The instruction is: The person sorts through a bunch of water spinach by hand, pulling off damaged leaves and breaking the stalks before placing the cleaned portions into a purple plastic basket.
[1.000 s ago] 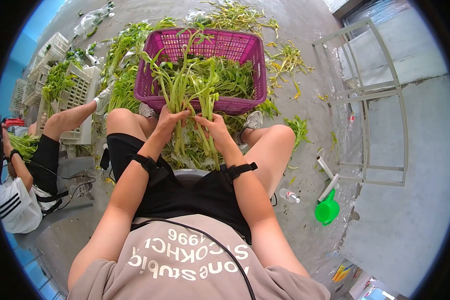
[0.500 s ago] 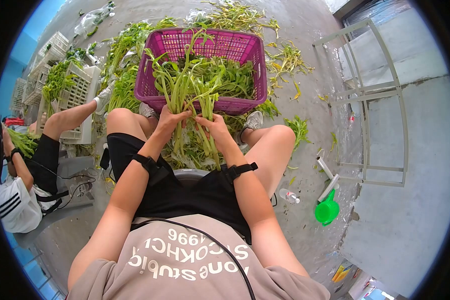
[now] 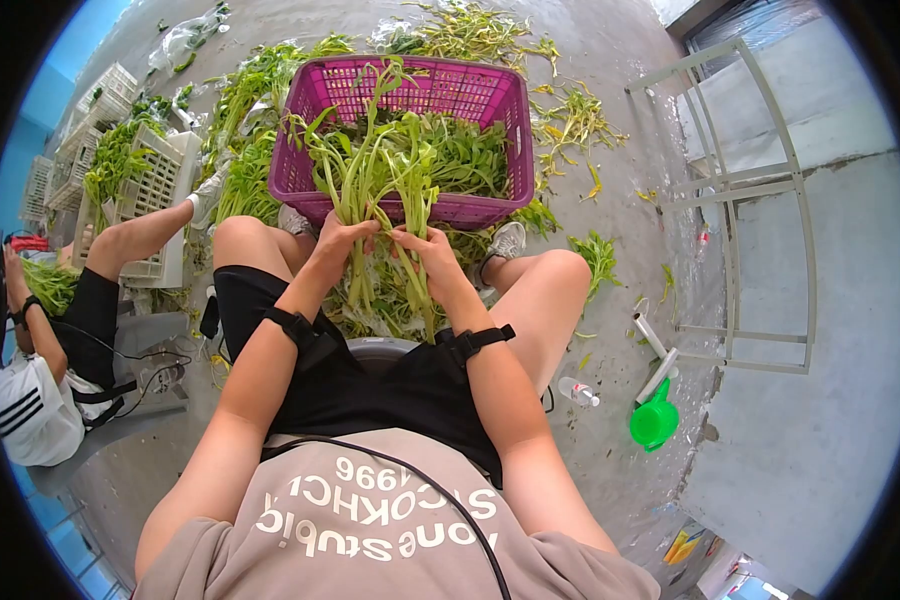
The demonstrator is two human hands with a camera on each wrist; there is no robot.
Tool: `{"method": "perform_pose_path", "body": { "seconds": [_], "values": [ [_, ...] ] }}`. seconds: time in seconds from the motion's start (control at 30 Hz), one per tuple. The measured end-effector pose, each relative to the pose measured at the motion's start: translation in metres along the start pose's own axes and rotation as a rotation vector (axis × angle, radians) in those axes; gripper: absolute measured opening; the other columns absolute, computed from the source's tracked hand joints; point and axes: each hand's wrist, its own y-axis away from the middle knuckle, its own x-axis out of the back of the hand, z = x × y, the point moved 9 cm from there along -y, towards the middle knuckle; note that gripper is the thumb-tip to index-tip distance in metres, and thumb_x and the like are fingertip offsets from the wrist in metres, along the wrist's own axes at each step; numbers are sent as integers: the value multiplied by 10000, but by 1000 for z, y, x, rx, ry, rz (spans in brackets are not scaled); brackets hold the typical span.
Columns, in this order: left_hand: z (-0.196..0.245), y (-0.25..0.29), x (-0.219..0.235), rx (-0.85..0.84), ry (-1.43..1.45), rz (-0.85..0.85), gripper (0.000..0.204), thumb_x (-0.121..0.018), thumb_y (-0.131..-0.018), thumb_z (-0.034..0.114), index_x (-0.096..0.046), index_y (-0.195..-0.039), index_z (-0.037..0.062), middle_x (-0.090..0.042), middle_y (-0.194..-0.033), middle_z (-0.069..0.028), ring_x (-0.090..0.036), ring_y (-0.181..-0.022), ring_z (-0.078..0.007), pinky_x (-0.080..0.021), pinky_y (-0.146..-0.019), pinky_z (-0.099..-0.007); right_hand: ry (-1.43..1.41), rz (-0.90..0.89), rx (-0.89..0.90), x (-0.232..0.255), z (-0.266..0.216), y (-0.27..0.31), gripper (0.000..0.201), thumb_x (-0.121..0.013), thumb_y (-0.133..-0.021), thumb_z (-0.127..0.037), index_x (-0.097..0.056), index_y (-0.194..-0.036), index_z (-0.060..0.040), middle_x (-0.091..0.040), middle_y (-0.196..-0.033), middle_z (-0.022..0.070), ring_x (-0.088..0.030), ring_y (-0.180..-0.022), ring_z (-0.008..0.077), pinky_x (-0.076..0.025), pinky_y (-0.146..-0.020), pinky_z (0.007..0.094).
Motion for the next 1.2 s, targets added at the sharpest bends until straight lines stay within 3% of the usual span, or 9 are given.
{"method": "perform_pose_path", "body": {
  "seconds": [0.47,0.6,0.77,0.83,0.93,1.2],
  "values": [
    [8,2,-4,-107,-169,58,181,-672,-796,5,-610,-966,-5,-629,-763,-41,-601,-603,-130,-485,-540,-287,16,-18,-26,-1,5,-2,164,-689,-924,-185,-653,-1020,-57,-633,-774,33,-557,-591,101,-426,-484,247],
    [8,-7,12,-183,-278,105,176,-679,-794,7,-606,-952,-11,-630,-771,-39,-598,-591,-126,-487,-535,-293,-117,-42,-65,2,4,4,176,-687,-929,-185,-647,-1044,-58,-640,-779,39,-552,-585,99,-418,-480,248],
    [8,-7,18,-94,-144,166,179,-774,-809,76,-612,-861,21,-629,-753,-40,-597,-571,-130,-479,-514,-308,-45,57,49,17,-3,-6,261,-738,-919,-198,-660,-1095,-22,-667,-812,55,-523,-551,84,-382,-470,241],
    [-9,-4,21,66,-212,221,199,-802,-818,116,-633,-881,31,-641,-770,-45,-598,-565,-138,-477,-510,-307,-21,72,63,15,-6,-4,271,-739,-918,-185,-655,-1108,-11,-669,-816,58,-512,-536,84,-380,-466,244],
    [-17,-5,15,106,-244,113,259,-804,-828,164,-645,-987,36,-661,-807,-42,-598,-602,-124,-473,-537,-294,-12,61,76,10,-7,-2,285,-737,-917,-161,-647,-1127,10,-669,-820,62,-492,-513,84,-374,-461,250],
    [-5,5,-4,86,5,40,267,-801,-827,167,-659,-1013,38,-675,-860,-42,-596,-647,-126,-479,-592,-274,78,30,88,7,-5,-4,278,-721,-913,-98,-633,-1149,19,-650,-817,44,-476,-519,79,-367,-466,238]
  ]
}}
